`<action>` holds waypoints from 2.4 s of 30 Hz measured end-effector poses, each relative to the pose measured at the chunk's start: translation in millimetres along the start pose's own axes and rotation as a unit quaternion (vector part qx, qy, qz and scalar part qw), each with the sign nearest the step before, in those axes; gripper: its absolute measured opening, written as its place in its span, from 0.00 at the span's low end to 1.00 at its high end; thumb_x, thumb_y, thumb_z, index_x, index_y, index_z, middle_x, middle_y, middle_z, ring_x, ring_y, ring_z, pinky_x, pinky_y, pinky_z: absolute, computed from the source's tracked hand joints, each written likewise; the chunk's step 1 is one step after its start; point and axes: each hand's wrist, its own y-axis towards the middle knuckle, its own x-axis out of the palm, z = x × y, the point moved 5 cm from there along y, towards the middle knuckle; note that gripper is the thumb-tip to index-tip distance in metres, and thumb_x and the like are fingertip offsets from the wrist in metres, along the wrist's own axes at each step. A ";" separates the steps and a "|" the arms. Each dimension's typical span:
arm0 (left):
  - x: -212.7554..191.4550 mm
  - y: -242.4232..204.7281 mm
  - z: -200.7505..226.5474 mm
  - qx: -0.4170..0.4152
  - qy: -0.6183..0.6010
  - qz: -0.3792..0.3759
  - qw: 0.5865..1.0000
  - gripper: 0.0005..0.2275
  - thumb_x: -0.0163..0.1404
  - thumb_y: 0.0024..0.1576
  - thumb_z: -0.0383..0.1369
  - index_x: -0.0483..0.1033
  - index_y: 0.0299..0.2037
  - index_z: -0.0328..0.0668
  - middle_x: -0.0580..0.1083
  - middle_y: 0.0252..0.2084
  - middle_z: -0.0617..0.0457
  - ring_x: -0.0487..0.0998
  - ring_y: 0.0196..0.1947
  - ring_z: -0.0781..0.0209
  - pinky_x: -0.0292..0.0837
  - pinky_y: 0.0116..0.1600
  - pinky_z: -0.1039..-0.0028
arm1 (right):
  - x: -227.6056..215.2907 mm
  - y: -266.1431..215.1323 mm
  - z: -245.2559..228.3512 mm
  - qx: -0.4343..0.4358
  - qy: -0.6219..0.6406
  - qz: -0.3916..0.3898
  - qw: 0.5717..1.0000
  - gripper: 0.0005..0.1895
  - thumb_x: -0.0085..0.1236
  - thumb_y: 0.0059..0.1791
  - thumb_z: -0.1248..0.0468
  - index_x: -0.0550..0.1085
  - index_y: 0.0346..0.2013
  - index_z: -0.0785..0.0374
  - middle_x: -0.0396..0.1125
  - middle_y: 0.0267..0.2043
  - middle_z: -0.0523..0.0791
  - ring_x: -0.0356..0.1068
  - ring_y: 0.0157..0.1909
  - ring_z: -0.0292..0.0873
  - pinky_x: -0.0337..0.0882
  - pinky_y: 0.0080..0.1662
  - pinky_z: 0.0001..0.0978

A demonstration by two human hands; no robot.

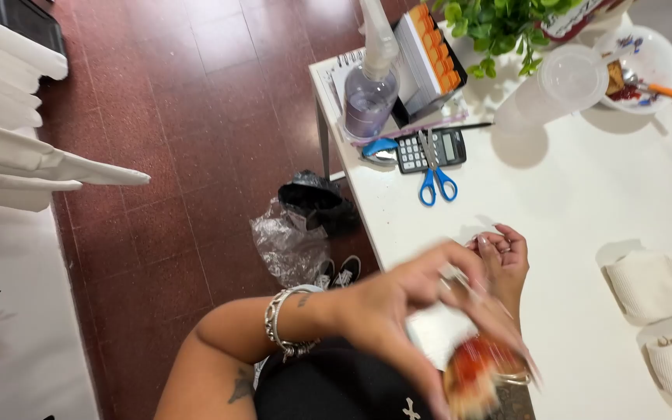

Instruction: The person walks to a table and begins organizing bikini bottoms by trimming loose threads with scissors and folding them into neat stacks.

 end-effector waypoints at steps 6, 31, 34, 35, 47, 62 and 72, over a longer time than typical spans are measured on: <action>-136.9 -53.2 -90.5 0.024 0.436 0.319 0.841 0.30 0.71 0.44 0.34 0.65 0.52 0.34 0.77 0.50 0.43 0.80 0.52 0.47 0.73 0.62 0.58 | -0.6 4.6 9.0 -0.064 0.019 -0.033 0.997 0.18 0.54 0.56 0.71 0.62 0.60 0.63 0.68 0.40 0.49 0.73 0.39 0.41 0.77 0.42 0.26; -197.7 -516.3 -87.4 -0.250 0.472 0.730 0.426 0.19 0.54 0.69 0.35 0.70 0.24 0.36 0.66 0.17 0.49 0.68 0.16 0.55 0.66 0.18 0.69 | 65.6 -57.7 18.2 -0.299 -0.243 -0.110 0.916 0.19 0.62 0.53 0.74 0.66 0.57 0.73 0.62 0.51 0.55 0.66 0.58 0.55 0.68 0.61 0.48; -163.9 -633.2 -117.7 -0.446 0.456 0.716 0.284 0.16 0.42 0.72 0.30 0.74 0.30 0.35 0.74 0.19 0.45 0.79 0.21 0.49 0.75 0.27 0.60 | 114.1 -90.5 10.8 -0.368 -0.196 -0.175 0.892 0.06 0.59 0.50 0.80 0.72 0.40 0.77 0.67 0.36 0.54 0.71 0.39 0.57 0.73 0.48 0.46; -151.0 -658.8 -130.3 -0.505 0.416 0.718 0.239 0.13 0.44 0.70 0.32 0.75 0.33 0.38 0.76 0.23 0.46 0.81 0.25 0.48 0.77 0.30 0.60 | 143.4 -96.1 5.1 -0.309 -0.221 -0.244 0.892 0.02 0.59 0.51 0.76 0.76 0.37 0.71 0.72 0.31 0.49 0.75 0.35 0.52 0.75 0.44 0.40; -352.5 -721.3 -9.7 -0.660 0.298 0.622 0.297 0.35 0.30 0.64 0.61 0.83 0.45 0.38 0.82 0.45 0.38 0.81 0.51 0.37 0.75 0.53 0.49 | 476.8 -15.4 136.2 -0.069 -0.507 -0.424 0.748 0.15 0.57 0.52 0.52 0.62 0.45 0.50 0.68 0.19 0.44 0.67 0.25 0.48 0.65 0.34 0.40; -702.1 -730.3 184.3 -0.565 0.567 0.417 0.431 0.09 0.37 0.66 0.47 0.68 0.49 0.66 0.78 0.31 0.45 0.79 0.33 0.46 0.68 0.42 0.54 | 659.9 151.4 -6.5 -0.190 -0.476 0.058 0.857 0.62 0.67 0.48 0.54 0.27 0.78 0.48 0.68 0.41 0.44 0.69 0.35 0.53 0.70 0.37 0.53; -711.5 -701.4 131.5 -0.738 0.268 0.411 0.464 0.20 0.39 0.68 0.46 0.77 0.36 0.39 0.81 0.19 0.47 0.82 0.26 0.55 0.74 0.45 0.65 | 602.4 196.5 19.7 -0.120 -0.549 0.124 0.818 0.76 0.70 0.38 0.34 0.25 0.78 0.55 0.17 0.81 0.60 0.50 0.79 0.70 0.73 0.51 0.60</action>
